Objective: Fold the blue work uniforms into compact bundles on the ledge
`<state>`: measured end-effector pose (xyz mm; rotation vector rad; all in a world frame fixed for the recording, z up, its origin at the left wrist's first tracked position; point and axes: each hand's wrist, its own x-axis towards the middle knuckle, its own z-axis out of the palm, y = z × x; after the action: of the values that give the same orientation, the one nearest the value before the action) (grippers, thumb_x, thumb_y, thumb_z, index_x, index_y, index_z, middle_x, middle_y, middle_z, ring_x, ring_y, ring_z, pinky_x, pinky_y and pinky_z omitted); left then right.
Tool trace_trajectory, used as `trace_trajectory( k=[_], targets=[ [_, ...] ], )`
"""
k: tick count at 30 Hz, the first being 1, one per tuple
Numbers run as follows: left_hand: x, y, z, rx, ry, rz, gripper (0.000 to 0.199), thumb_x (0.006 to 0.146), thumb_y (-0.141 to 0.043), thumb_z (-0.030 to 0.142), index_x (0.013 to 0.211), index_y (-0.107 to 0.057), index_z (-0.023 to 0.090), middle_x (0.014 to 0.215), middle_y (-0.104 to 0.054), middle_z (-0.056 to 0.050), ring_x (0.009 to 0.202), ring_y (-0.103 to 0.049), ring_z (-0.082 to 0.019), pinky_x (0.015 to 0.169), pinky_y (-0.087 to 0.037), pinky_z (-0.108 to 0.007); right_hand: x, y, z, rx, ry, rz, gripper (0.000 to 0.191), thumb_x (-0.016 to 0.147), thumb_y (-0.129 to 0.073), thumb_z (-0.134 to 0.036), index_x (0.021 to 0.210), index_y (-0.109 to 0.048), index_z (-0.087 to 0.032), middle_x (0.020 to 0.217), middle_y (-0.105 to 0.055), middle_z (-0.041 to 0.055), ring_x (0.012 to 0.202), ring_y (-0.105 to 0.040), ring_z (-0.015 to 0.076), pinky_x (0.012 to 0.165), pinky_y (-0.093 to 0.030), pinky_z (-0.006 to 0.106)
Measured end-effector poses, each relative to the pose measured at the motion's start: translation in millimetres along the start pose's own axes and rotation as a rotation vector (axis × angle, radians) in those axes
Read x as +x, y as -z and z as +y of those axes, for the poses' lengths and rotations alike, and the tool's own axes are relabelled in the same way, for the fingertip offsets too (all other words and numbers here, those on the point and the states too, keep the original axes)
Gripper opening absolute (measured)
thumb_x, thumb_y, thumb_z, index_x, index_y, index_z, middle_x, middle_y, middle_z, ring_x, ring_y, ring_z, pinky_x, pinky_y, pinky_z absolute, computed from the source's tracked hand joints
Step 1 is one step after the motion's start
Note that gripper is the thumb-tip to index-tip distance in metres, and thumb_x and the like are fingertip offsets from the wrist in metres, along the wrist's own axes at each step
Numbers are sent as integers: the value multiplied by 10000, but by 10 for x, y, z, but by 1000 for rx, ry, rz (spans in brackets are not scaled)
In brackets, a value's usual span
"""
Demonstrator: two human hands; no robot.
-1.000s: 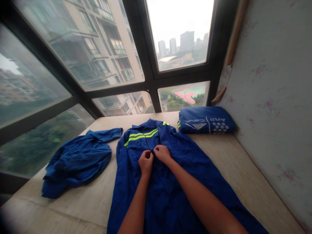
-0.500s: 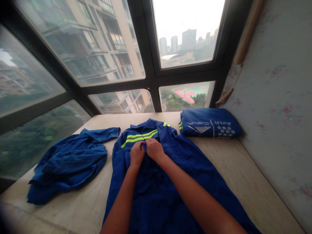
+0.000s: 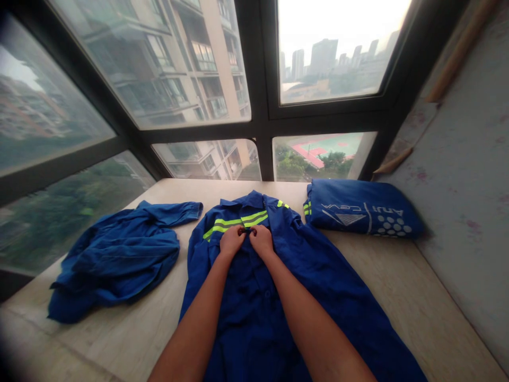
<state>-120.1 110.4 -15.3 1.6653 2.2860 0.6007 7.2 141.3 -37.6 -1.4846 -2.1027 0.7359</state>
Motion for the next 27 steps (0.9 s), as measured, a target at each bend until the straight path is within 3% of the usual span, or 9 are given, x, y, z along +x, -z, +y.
trace_trajectory(
  k=[11,18,23,27],
  targets=[
    [121,3,134,-163,60,55,87,734,-650,144,709,-678,222,802,-735,-82,840,-687,-248,781,-490,-322,27,-72,124,210,16,124,297,843,-504,-180,1013,-746,-201,910,-747,39,822,-667,170,807,-516,262],
    [8,-197,73,-482,125,136,81,813,-599,174,814,-678,191,693,-723,-29,582,-675,-161,650,-529,-280,0,-59,142,291,26,154,330,842,-485,-202,1058,-734,-187,923,-743,53,794,-660,170,780,-531,271],
    [-103,-372,38,-618,72,223,59,793,-631,192,827,-679,190,786,-738,-47,739,-706,-185,715,-547,-287,-39,-50,138,298,73,143,326,829,-502,-189,1063,-729,-177,918,-731,66,791,-649,170,781,-523,268],
    [-113,-382,2,-673,25,242,88,791,-615,194,847,-683,191,828,-745,-59,777,-708,-189,768,-552,-304,-66,-49,114,302,104,100,354,807,-524,-176,1119,-690,-165,828,-715,35,730,-642,157,744,-510,241]
  ],
)
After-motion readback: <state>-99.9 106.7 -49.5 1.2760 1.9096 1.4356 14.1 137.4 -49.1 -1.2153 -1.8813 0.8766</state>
